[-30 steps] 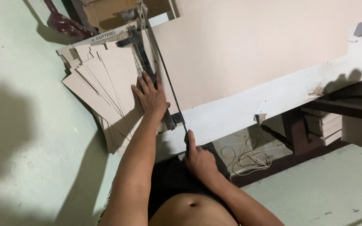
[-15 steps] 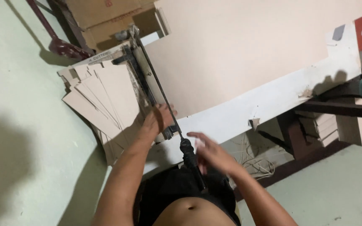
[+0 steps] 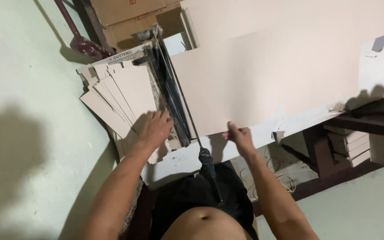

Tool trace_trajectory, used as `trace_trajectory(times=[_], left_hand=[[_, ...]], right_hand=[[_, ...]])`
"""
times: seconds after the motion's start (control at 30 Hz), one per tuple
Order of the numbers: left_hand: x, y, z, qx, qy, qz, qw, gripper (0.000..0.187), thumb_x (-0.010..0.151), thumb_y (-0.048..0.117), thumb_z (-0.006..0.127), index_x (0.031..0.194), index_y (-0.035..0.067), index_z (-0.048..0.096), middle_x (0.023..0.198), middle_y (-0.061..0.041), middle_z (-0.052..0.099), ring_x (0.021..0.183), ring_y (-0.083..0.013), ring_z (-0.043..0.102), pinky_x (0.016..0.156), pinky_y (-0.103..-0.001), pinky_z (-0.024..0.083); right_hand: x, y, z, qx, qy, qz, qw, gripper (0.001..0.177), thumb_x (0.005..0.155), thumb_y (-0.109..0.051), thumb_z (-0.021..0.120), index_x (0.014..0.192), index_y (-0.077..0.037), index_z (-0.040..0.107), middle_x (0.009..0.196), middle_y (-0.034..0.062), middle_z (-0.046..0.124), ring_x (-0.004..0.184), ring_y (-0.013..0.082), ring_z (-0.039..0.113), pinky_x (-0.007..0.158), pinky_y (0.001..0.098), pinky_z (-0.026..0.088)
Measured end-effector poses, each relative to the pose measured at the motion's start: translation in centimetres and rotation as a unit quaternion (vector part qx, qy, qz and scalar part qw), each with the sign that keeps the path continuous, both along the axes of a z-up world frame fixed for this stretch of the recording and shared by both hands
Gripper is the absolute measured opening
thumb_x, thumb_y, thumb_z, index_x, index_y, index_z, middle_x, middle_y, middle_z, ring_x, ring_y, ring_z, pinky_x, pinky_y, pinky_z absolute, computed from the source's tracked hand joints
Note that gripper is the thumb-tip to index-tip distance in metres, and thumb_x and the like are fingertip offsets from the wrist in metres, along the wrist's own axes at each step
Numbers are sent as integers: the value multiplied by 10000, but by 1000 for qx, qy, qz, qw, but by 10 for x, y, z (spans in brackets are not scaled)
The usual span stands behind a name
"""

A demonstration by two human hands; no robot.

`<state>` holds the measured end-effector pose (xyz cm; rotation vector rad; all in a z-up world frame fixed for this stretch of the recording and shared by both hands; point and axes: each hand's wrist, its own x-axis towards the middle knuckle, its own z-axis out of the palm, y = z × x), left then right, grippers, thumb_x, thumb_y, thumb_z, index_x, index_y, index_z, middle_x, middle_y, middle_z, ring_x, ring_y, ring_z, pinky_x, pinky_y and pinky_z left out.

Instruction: The person uses a manual paper cutter to trim a large sheet of light-colored paper. They align the paper against the guide, pull down the cutting arm to slice the sheet, and then remove the cut piece.

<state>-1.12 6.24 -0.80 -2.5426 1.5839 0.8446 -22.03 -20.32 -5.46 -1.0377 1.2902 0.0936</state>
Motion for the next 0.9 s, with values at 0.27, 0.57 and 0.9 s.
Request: trace_trajectory(times=[0.27, 0.57, 0.9], left_hand=[[17, -59, 14, 68, 64, 293, 952, 953, 868, 521, 726, 1627, 239, 223, 1623, -299, 233, 1526, -491, 111, 1182, -673, 51], [10, -79, -13, 200, 70, 281, 936, 1232, 811, 481, 797, 1645, 129, -39, 1672, -307, -52, 1543, -471, -77, 1135, -738, -98], [17, -87, -31, 184, 71, 306, 931, 1233, 796, 413, 818, 1638, 146, -43, 1659, -308, -70, 1544, -465, -87, 1142, -758, -96]], right_hand=[[34, 5, -9, -2, -26, 116, 993, 396, 1005, -350, 721, 931, 37, 689, 863, 200, 730, 828, 297, 751, 813, 478, 637], [71, 14, 113, -156, 123, 535, 821, 617, 1066, -609, 352, 1349, -131, 620, 740, 81, 778, 753, 277, 784, 847, 478, 591], [-22, 114, 33, -229, 148, 664, 696, 876, 974, -176, 515, 1653, -36, -22, 1113, 323, 701, 969, 510, 722, 795, 588, 596]])
